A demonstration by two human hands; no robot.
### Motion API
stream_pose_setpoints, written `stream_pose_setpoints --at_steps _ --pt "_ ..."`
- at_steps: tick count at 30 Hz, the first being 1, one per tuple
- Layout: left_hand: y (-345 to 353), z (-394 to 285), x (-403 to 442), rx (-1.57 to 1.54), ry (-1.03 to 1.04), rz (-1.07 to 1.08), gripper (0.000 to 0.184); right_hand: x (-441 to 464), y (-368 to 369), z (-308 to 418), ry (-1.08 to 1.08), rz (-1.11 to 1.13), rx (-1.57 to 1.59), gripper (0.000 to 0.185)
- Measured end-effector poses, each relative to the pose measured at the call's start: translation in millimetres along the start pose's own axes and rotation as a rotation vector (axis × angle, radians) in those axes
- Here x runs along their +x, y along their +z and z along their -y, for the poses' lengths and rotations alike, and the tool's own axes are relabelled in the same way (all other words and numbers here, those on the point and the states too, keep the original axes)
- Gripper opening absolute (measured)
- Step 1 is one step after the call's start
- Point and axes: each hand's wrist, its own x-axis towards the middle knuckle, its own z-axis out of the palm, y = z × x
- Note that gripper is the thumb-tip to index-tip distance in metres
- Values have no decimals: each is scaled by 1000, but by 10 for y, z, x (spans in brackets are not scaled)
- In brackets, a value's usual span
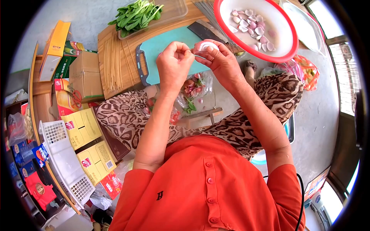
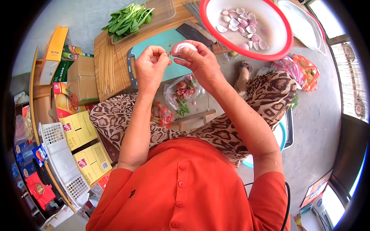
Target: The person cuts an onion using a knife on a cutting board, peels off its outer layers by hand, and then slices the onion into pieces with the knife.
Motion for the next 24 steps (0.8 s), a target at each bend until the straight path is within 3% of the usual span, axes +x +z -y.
stream_pose_setpoints --at_steps 8,10,14,20,22,24 --pt "26 -164 -105 246 257 10 12 -11 9 -41 -130 -71 -234 40" --pt "38 -101 -85 382 410 -28 13 -22 22 -39 -148 -93 -276 43" --pt "65 -115 -89 498 464 -38 13 -48 35 -38 -172 -104 -350 44" --pt "66 -156 -60 384 351 -57 11 -31 52 -34 -118 -66 -221 38" --pt "12 -110 -36 134 41 13 6 -26 36 -29 -92 -44 -141 37" --pt "-2 -34 -7 4 -3 2 9 -28 21 -13 -31 -33 -56 36"
